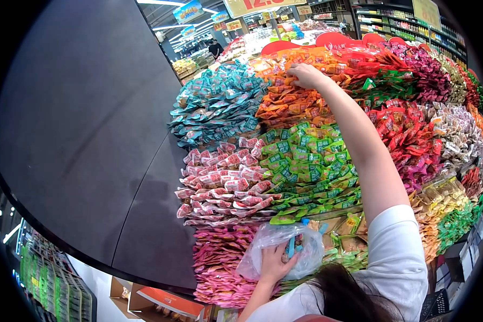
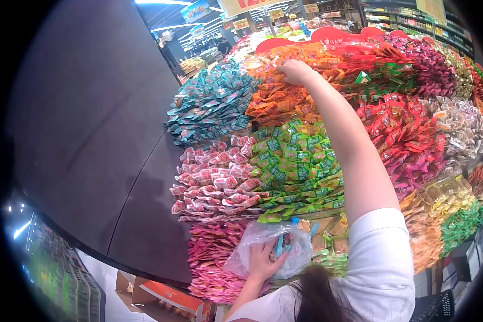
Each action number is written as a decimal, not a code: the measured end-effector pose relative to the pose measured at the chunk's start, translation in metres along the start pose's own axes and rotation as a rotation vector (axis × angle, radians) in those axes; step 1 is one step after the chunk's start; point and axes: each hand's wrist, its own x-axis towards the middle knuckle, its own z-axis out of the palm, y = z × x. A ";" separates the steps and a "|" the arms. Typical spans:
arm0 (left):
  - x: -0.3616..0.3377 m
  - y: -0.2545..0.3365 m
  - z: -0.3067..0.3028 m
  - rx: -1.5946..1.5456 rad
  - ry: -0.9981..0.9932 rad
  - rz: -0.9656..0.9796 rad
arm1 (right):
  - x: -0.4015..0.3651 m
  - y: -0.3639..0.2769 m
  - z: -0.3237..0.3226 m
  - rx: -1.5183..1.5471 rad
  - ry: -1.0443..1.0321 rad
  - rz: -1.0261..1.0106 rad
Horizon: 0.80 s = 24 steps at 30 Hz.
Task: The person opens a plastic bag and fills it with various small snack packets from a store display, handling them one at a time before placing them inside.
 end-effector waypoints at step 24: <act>0.000 0.000 0.000 -0.019 0.013 0.004 | 0.018 0.012 -0.019 0.834 0.518 0.464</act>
